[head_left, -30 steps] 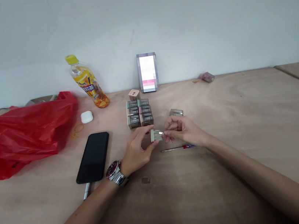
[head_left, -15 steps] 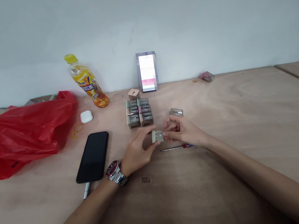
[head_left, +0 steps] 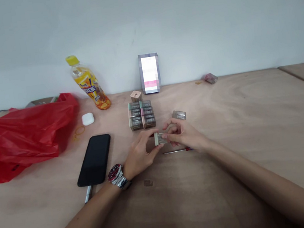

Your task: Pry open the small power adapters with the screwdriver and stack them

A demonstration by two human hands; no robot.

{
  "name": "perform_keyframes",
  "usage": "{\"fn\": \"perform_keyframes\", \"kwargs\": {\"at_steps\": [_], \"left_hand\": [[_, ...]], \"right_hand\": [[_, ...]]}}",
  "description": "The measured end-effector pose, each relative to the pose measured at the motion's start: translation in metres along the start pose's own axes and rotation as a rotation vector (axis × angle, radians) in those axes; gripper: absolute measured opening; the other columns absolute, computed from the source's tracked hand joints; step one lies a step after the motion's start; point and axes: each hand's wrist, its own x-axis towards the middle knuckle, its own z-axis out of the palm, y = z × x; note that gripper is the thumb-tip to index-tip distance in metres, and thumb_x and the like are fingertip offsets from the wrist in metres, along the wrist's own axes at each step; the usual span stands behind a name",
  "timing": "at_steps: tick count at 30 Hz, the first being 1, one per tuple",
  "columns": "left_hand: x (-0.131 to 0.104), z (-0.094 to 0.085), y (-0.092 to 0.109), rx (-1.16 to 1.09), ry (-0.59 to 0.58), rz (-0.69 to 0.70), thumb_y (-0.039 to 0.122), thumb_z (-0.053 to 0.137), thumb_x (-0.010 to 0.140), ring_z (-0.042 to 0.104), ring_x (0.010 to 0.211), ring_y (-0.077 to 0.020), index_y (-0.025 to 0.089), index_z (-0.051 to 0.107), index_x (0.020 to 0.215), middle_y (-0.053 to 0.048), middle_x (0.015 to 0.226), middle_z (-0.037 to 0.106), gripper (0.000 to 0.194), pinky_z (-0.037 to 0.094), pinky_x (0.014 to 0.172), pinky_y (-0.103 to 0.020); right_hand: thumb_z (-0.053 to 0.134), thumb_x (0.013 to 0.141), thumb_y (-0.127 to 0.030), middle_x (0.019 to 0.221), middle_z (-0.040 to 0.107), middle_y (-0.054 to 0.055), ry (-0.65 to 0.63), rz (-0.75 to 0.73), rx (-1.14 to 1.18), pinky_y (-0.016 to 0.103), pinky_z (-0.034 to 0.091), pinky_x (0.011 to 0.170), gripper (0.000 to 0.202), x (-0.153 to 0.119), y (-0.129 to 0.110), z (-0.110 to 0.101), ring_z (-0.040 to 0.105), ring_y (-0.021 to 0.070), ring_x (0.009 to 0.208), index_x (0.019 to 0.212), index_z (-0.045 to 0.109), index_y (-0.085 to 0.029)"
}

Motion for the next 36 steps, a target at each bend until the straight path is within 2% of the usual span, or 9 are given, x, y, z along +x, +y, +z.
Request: {"fn": "perform_keyframes", "kwargs": {"at_steps": [6,10,17,20,23,25,28,36], "left_hand": [[0.001,0.0,0.002,0.034,0.011,0.003,0.027,0.062,0.09,0.059,0.113,-0.0211,0.021,0.048,0.127,-0.009,0.121,0.061,0.04,0.051,0.097,-0.04],[0.0,0.001,0.002,0.043,0.006,0.006,0.028,0.061,0.09,0.059,0.113,-0.022,0.021,0.048,0.126,-0.01,0.121,0.061,0.039,0.052,0.096,-0.041],[-0.001,0.002,0.001,0.041,0.004,0.025,0.028,0.061,0.09,0.06,0.113,-0.021,0.02,0.048,0.126,-0.009,0.12,0.062,0.039,0.052,0.096,-0.039],[-0.002,0.002,0.0,0.04,0.005,0.029,0.028,0.062,0.09,0.059,0.114,-0.0203,0.02,0.047,0.127,-0.009,0.121,0.062,0.041,0.052,0.098,-0.038],[-0.002,0.003,-0.001,0.02,0.024,-0.006,0.028,0.062,0.09,0.059,0.114,-0.0204,0.02,0.046,0.129,-0.01,0.123,0.061,0.043,0.052,0.098,-0.038],[-0.002,0.003,-0.001,-0.003,0.042,-0.03,0.028,0.063,0.089,0.061,0.112,-0.0202,0.02,0.046,0.129,-0.01,0.123,0.06,0.044,0.053,0.097,-0.038],[-0.002,0.004,-0.001,-0.015,0.05,-0.027,0.028,0.063,0.089,0.061,0.111,-0.0196,0.02,0.047,0.13,-0.01,0.122,0.061,0.045,0.054,0.096,-0.037],[-0.003,0.004,-0.003,0.05,0.066,0.042,0.024,0.064,0.088,0.06,0.114,-0.0196,0.019,0.046,0.13,-0.009,0.122,0.062,0.046,0.052,0.098,-0.037]], "right_hand": [[0.067,0.082,-0.036,0.058,0.054,-0.005,-0.002,-0.044,-0.13,0.021,0.037,0.043,0.022,0.0,-0.001,0.002,0.051,0.009,0.048,0.092,0.058,-0.019],[0.064,0.085,-0.038,0.063,0.06,-0.002,-0.02,-0.06,-0.159,0.022,0.04,0.045,0.022,-0.001,0.0,0.004,0.054,0.0103,0.051,0.092,0.06,-0.018],[0.065,0.084,-0.04,0.061,0.061,-0.001,0.009,-0.063,-0.176,0.022,0.041,0.045,0.022,-0.001,0.005,0.006,0.057,0.0111,0.05,0.089,0.059,-0.019],[0.066,0.084,-0.042,0.061,0.062,-0.002,0.016,-0.069,-0.183,0.022,0.041,0.044,0.025,-0.001,0.003,0.006,0.056,0.0108,0.048,0.089,0.059,-0.019],[0.058,0.089,-0.044,0.058,0.06,-0.002,-0.024,-0.102,-0.22,0.022,0.041,0.047,0.026,-0.002,-0.004,0.001,0.056,0.0104,0.049,0.089,0.061,-0.018],[0.053,0.092,-0.043,0.062,0.061,-0.001,-0.066,-0.134,-0.209,0.023,0.043,0.051,0.027,-0.002,-0.007,-0.005,0.058,0.0107,0.054,0.09,0.063,-0.018],[0.057,0.091,-0.038,0.069,0.063,0.0,-0.099,-0.153,-0.18,0.023,0.045,0.055,0.022,-0.001,-0.008,-0.01,0.06,0.0114,0.061,0.095,0.064,-0.017],[0.063,0.086,-0.031,0.065,0.062,-0.001,-0.103,-0.117,-0.137,0.023,0.044,0.054,0.019,-0.001,-0.005,-0.006,0.06,0.0113,0.059,0.098,0.062,-0.017]]}}
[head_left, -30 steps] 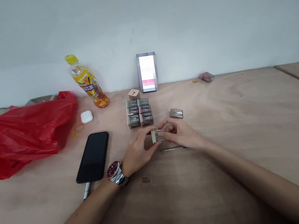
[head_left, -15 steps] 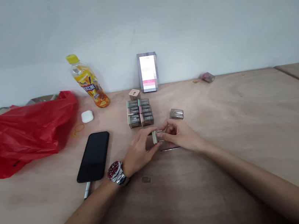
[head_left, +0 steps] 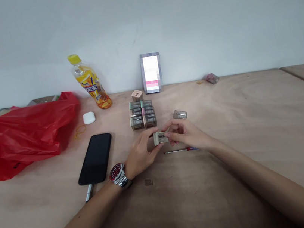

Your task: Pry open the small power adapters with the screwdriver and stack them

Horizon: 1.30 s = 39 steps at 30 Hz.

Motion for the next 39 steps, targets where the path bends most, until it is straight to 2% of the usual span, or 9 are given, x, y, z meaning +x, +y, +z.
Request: {"fn": "perform_keyframes", "kwargs": {"at_steps": [14,19,23,25,27,29,31,36,39], "left_hand": [[0.0,0.001,0.0,0.031,0.006,0.009,0.025,0.064,0.088,0.06,0.114,-0.019,0.019,0.046,0.129,-0.009,0.122,0.062,0.045,0.052,0.098,-0.036],[0.001,0.001,0.001,-0.03,0.013,-0.06,0.026,0.065,0.087,0.062,0.11,-0.0196,0.02,0.048,0.128,-0.009,0.12,0.062,0.045,0.053,0.095,-0.036],[0.004,0.001,-0.001,-0.222,0.076,-0.222,0.028,0.065,0.087,0.064,0.105,-0.0191,0.021,0.051,0.123,-0.008,0.118,0.062,0.039,0.053,0.095,-0.035],[0.006,0.002,-0.004,-0.314,0.107,-0.307,0.029,0.066,0.086,0.066,0.102,-0.019,0.021,0.052,0.12,-0.007,0.115,0.063,0.037,0.054,0.093,-0.035],[0.007,0.002,-0.006,-0.356,0.122,-0.353,0.03,0.067,0.085,0.066,0.1,-0.0194,0.021,0.053,0.119,-0.007,0.113,0.064,0.037,0.055,0.091,-0.035],[0.007,0.003,-0.007,-0.359,0.126,-0.362,0.03,0.068,0.084,0.066,0.101,-0.0198,0.021,0.054,0.118,-0.007,0.114,0.064,0.038,0.055,0.091,-0.035],[0.007,0.003,-0.007,-0.354,0.127,-0.36,0.03,0.069,0.084,0.066,0.102,-0.0199,0.021,0.055,0.118,-0.008,0.115,0.064,0.038,0.055,0.092,-0.035],[0.007,0.002,-0.007,-0.352,0.129,-0.381,0.031,0.068,0.085,0.065,0.103,-0.0203,0.02,0.053,0.12,-0.009,0.115,0.064,0.039,0.054,0.094,-0.036],[0.007,0.002,-0.008,-0.348,0.127,-0.389,0.031,0.067,0.085,0.066,0.101,-0.0199,0.02,0.053,0.12,-0.009,0.114,0.064,0.039,0.054,0.092,-0.035]], "right_hand": [[0.061,0.088,-0.032,0.067,0.062,-0.001,-0.01,-0.047,-0.011,0.023,0.045,0.055,0.019,0.001,0.004,-0.002,0.061,0.0115,0.061,0.098,0.063,-0.017],[0.057,0.09,-0.034,0.071,0.062,0.0,-0.012,-0.063,-0.081,0.026,0.048,0.059,0.024,0.001,-0.002,-0.005,0.061,0.0125,0.064,0.105,0.062,-0.017],[0.058,0.086,-0.029,0.071,0.06,-0.001,0.02,-0.074,-0.334,0.025,0.043,0.055,0.014,-0.007,-0.018,-0.017,0.057,0.0125,0.062,0.094,0.06,-0.018],[0.06,0.079,-0.022,0.072,0.06,0.0,-0.109,-0.039,-0.554,0.024,0.039,0.053,0.007,-0.014,-0.026,-0.023,0.055,0.0127,0.063,0.086,0.058,-0.019],[0.063,0.071,-0.018,0.072,0.06,0.0,-0.273,0.033,-0.78,0.025,0.035,0.051,0.012,-0.021,-0.03,-0.025,0.052,0.0135,0.061,0.081,0.058,-0.02],[0.064,0.066,-0.017,0.071,0.059,0.001,-0.322,0.087,-0.968,0.026,0.03,0.05,0.013,-0.027,-0.029,-0.023,0.049,0.0144,0.06,0.075,0.056,-0.019],[0.063,0.065,-0.016,0.071,0.058,0.003,-0.333,0.108,-1.053,0.027,0.028,0.05,0.01,-0.031,-0.026,-0.018,0.048,0.015,0.059,0.07,0.055,-0.019],[0.062,0.065,-0.01,0.069,0.059,0.002,-0.451,0.144,-0.882,0.026,0.035,0.051,0.01,-0.029,-0.03,-0.015,0.055,0.0176,0.067,0.068,0.058,-0.019],[0.062,0.072,-0.01,0.072,0.065,0.0,-0.516,0.182,-0.562,0.024,0.043,0.052,0.011,-0.027,-0.043,-0.021,0.06,0.015,0.066,0.077,0.059,-0.018]]}}
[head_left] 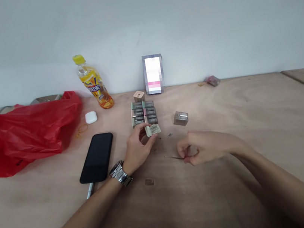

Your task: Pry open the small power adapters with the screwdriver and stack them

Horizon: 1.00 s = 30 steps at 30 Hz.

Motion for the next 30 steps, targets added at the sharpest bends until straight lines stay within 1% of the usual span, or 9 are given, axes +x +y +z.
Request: {"fn": "perform_keyframes", "kwargs": {"at_steps": [4,7,9,12,15,19,21,26,30], "left_hand": [[0.001,0.0,0.001,0.006,0.009,0.004,0.032,0.067,0.085,0.067,0.097,-0.0187,0.02,0.054,0.118,-0.008,0.111,0.065,0.037,0.055,0.088,-0.032],[0.001,0.0,0.002,-0.002,0.014,0.005,0.031,0.067,0.085,0.066,0.101,-0.0193,0.02,0.054,0.118,-0.008,0.114,0.065,0.037,0.055,0.091,-0.033],[0.001,0.0,0.002,-0.002,0.012,0.004,0.031,0.067,0.085,0.066,0.103,-0.02,0.02,0.054,0.119,-0.009,0.116,0.064,0.038,0.054,0.093,-0.034],[0.001,-0.001,0.002,0.005,0.012,0.003,0.031,0.067,0.085,0.066,0.104,-0.0203,0.02,0.053,0.12,-0.009,0.116,0.064,0.039,0.054,0.094,-0.036],[0.001,-0.001,0.002,0.018,0.025,0.008,0.031,0.067,0.085,0.066,0.102,-0.0203,0.019,0.054,0.119,-0.009,0.115,0.065,0.038,0.055,0.092,-0.036],[0.002,-0.001,0.001,0.038,0.039,0.013,0.031,0.067,0.085,0.067,0.1,-0.0201,0.019,0.054,0.118,-0.009,0.113,0.065,0.037,0.055,0.09,-0.035],[0.002,-0.001,0.001,0.042,0.042,0.007,0.032,0.067,0.085,0.067,0.099,-0.0201,0.019,0.054,0.117,-0.009,0.112,0.066,0.037,0.055,0.089,-0.035],[0.002,0.0,-0.001,0.062,0.041,0.003,0.033,0.067,0.085,0.067,0.098,-0.0202,0.019,0.054,0.117,-0.009,0.112,0.066,0.038,0.055,0.088,-0.035],[0.002,0.0,-0.002,0.068,0.042,0.007,0.033,0.067,0.085,0.066,0.098,-0.0198,0.019,0.054,0.117,-0.009,0.111,0.065,0.038,0.055,0.09,-0.036]], "right_hand": [[0.061,0.085,-0.018,0.081,0.072,0.004,0.139,-0.259,0.484,0.026,0.054,0.057,0.013,-0.005,0.0,-0.008,0.068,0.0155,0.069,0.097,0.054,-0.018],[0.06,0.089,-0.022,0.08,0.073,0.007,0.268,-0.443,0.696,0.031,0.057,0.057,0.01,-0.006,0.007,-0.007,0.071,0.0179,0.065,0.096,0.061,-0.015],[0.062,0.086,-0.024,0.08,0.072,0.007,0.369,-0.494,0.838,0.033,0.057,0.059,0.01,-0.005,0.011,-0.006,0.071,0.0193,0.066,0.088,0.068,-0.016],[0.075,0.071,-0.027,0.079,0.072,0.004,0.505,-0.478,1.012,0.035,0.057,0.064,0.019,-0.003,0.017,-0.005,0.071,0.02,0.069,0.089,0.072,-0.02],[0.084,0.06,-0.031,0.078,0.072,0.003,0.55,-0.444,1.063,0.036,0.057,0.067,0.039,0.004,0.022,-0.002,0.07,0.0196,0.069,0.095,0.072,-0.021],[0.072,0.079,-0.04,0.066,0.069,0.003,0.6,-0.397,1.045,0.031,0.053,0.054,0.024,0.024,0.032,0.01,0.064,0.0154,0.054,0.086,0.068,-0.017],[0.065,0.086,-0.038,0.064,0.068,0.004,0.671,-0.37,0.979,0.029,0.051,0.051,0.024,0.038,0.041,0.02,0.062,0.014,0.049,0.084,0.067,-0.015],[0.058,0.091,-0.041,0.067,0.067,0.001,0.938,-0.377,0.896,0.028,0.05,0.052,0.024,0.063,0.061,0.042,0.063,0.0141,0.053,0.087,0.059,-0.017],[0.056,0.092,-0.041,0.067,0.067,0.001,0.922,-0.35,0.893,0.028,0.05,0.054,0.024,0.068,0.066,0.044,0.064,0.0142,0.054,0.089,0.056,-0.017]]}}
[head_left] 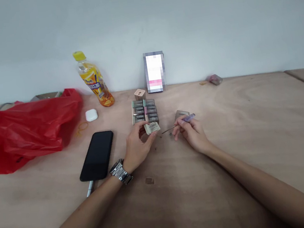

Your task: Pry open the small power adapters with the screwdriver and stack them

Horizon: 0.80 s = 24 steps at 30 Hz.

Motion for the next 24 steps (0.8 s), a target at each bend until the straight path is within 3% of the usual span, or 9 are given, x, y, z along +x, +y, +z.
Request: {"fn": "perform_keyframes", "kwargs": {"at_steps": [14,24], "left_hand": [[0.0003,0.001,-0.0001,-0.021,0.004,0.012,0.032,0.069,0.083,0.067,0.097,-0.021,0.02,0.055,0.116,-0.009,0.109,0.067,0.038,0.056,0.087,-0.038],[0.0003,0.0004,-0.0011,0.012,-0.006,0.027,0.032,0.068,0.084,0.067,0.098,-0.0209,0.02,0.055,0.117,-0.009,0.111,0.066,0.038,0.056,0.088,-0.037]], "right_hand": [[0.056,0.089,-0.045,0.064,0.068,0.001,-0.081,0.073,-0.099,0.027,0.049,0.053,0.028,-0.0002,-0.0099,0.0042,0.064,0.0137,0.049,0.085,0.054,-0.017],[0.056,0.09,-0.04,0.063,0.068,0.001,-0.07,0.065,-0.014,0.027,0.049,0.052,0.023,0.0,-0.0056,0.0021,0.062,0.0139,0.05,0.084,0.055,-0.018]]}}
